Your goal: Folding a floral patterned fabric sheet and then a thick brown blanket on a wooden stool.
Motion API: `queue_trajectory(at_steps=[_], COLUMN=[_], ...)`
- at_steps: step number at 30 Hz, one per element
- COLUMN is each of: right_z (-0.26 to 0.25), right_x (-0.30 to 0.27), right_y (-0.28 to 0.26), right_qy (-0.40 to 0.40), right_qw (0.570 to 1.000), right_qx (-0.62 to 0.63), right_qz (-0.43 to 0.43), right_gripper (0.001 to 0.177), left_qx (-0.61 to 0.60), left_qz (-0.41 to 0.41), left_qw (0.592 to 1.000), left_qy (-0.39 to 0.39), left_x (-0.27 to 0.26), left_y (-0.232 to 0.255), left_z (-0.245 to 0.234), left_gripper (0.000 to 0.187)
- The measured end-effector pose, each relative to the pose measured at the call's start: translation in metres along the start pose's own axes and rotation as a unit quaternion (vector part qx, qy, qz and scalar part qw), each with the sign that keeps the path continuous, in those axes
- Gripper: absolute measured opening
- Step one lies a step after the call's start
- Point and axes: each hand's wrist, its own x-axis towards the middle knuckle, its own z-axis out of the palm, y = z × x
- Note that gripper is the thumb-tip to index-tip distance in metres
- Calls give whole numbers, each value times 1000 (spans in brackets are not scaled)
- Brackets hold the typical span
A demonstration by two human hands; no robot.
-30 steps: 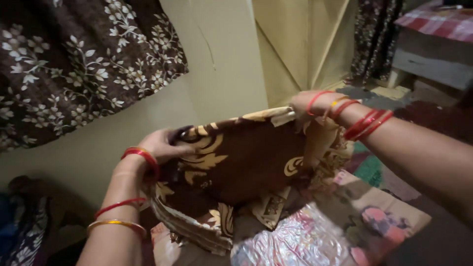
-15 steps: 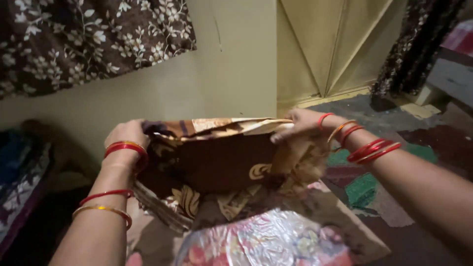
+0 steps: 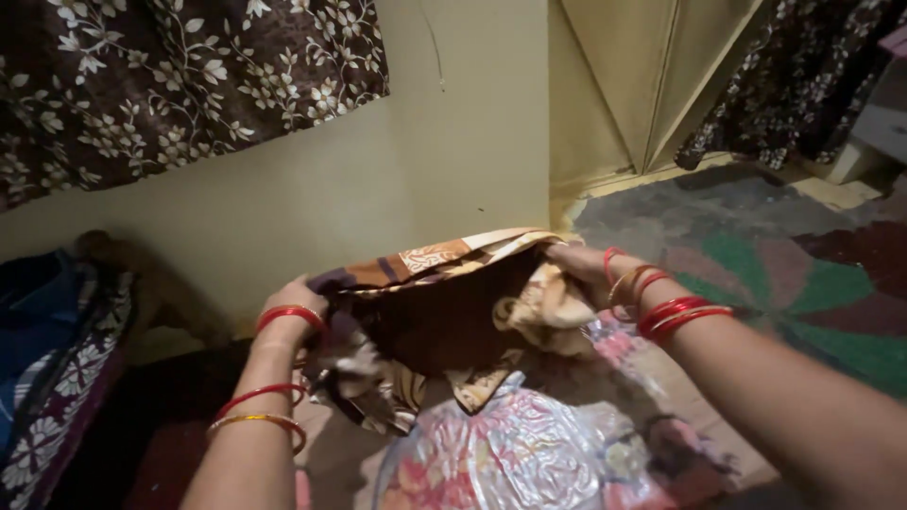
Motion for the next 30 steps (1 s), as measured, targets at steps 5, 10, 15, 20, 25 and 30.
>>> queue_trajectory(at_steps=[5,10,15,20,25,30], right_z=[38,43,47,13,-68,-70], right_x=[9,-15,-86,-81,42,69], right_y=[-60,-156,-228,-226,-149,-75], right_qy=[-159,-144,-116,-41,167,73], right_qw=[920,847,786,814,763,812], right_qx=[340,415,385,234,-431,-536], right_qz=[-108,-300,-469,-530,-451,-220], right_gripper=[41,43,44,44,37,37], left_qx=[-389,-550,-497,-355,-251,-4], left_qz=[39,166,313,356,280,210], left_qw=[913,769,692,703,887,978], left_qy=[116,279,419,503,267,-10], left_x=[63,51,-26,-44,-31,-50], left_y=[4,43,69,43,-25,-48], left_z=[36,-44,-134,-132,-80,-44], left_gripper=[47,45,70,81,58,47])
